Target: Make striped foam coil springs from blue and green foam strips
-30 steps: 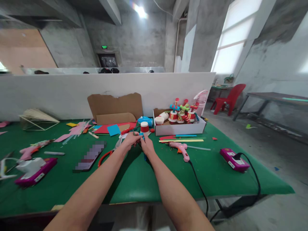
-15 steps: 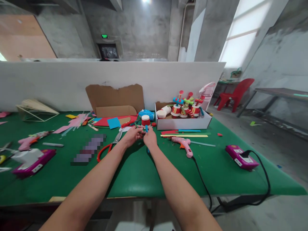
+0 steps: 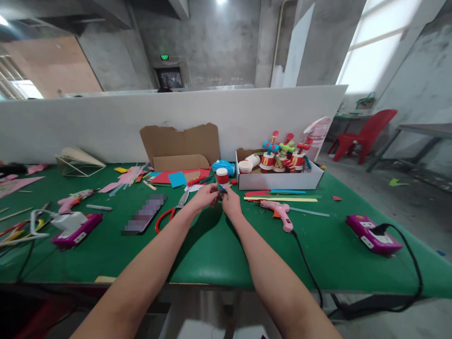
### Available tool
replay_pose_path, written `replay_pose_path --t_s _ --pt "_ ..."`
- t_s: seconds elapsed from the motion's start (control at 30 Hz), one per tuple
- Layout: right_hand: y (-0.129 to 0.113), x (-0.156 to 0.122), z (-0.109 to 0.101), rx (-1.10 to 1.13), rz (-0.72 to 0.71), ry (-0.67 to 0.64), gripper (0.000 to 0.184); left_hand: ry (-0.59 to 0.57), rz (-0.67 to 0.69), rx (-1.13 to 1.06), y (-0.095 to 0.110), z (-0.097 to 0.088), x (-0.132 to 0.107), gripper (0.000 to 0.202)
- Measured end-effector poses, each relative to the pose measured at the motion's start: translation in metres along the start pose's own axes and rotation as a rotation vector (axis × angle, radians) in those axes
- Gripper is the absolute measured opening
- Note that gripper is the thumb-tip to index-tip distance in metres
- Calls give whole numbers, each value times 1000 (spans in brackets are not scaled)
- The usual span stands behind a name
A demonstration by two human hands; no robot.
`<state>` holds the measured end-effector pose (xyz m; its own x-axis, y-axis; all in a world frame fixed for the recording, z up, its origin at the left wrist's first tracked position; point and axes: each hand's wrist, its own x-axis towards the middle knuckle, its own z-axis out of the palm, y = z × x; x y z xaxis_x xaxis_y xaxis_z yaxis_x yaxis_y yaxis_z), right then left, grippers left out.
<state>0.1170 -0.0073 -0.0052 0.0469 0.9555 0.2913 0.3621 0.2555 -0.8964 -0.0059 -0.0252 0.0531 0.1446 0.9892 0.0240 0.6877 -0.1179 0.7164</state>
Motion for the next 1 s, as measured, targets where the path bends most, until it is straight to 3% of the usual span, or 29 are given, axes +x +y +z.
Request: replay_pose_path --t_s 0.13,0.23,0.33,0.47,0.63,0.8,0.87,0.93,1.0 --pt "4 5 -4 133 80 84 20 109 -75 286 -24 -36 -32 28" --pt "5 7 -3 201 40 101 19 2 -230 776 -50 -51 -55 38" --pt "5 6 1 233 29 55 18 -49 -215 876 -62 -50 -64 46" --pt "2 1 7 283 64 18 16 -36 -177 826 -58 -40 -52 51" --pt "-5 -6 10 306 136 -43 15 3 -134 701 -47 -25 -17 56" --pt "-14 -10 7 350 191 -79 28 184 -174 585 -44 -11 6 54" --pt "-17 -11 7 398 239 -96 30 284 -105 523 -43 -11 7 48" --pt "-19 -11 7 467 301 -119 32 325 40 366 -39 -13 6 34" --pt "-21 -12 8 548 338 -138 32 245 130 11 -33 -14 4 25"
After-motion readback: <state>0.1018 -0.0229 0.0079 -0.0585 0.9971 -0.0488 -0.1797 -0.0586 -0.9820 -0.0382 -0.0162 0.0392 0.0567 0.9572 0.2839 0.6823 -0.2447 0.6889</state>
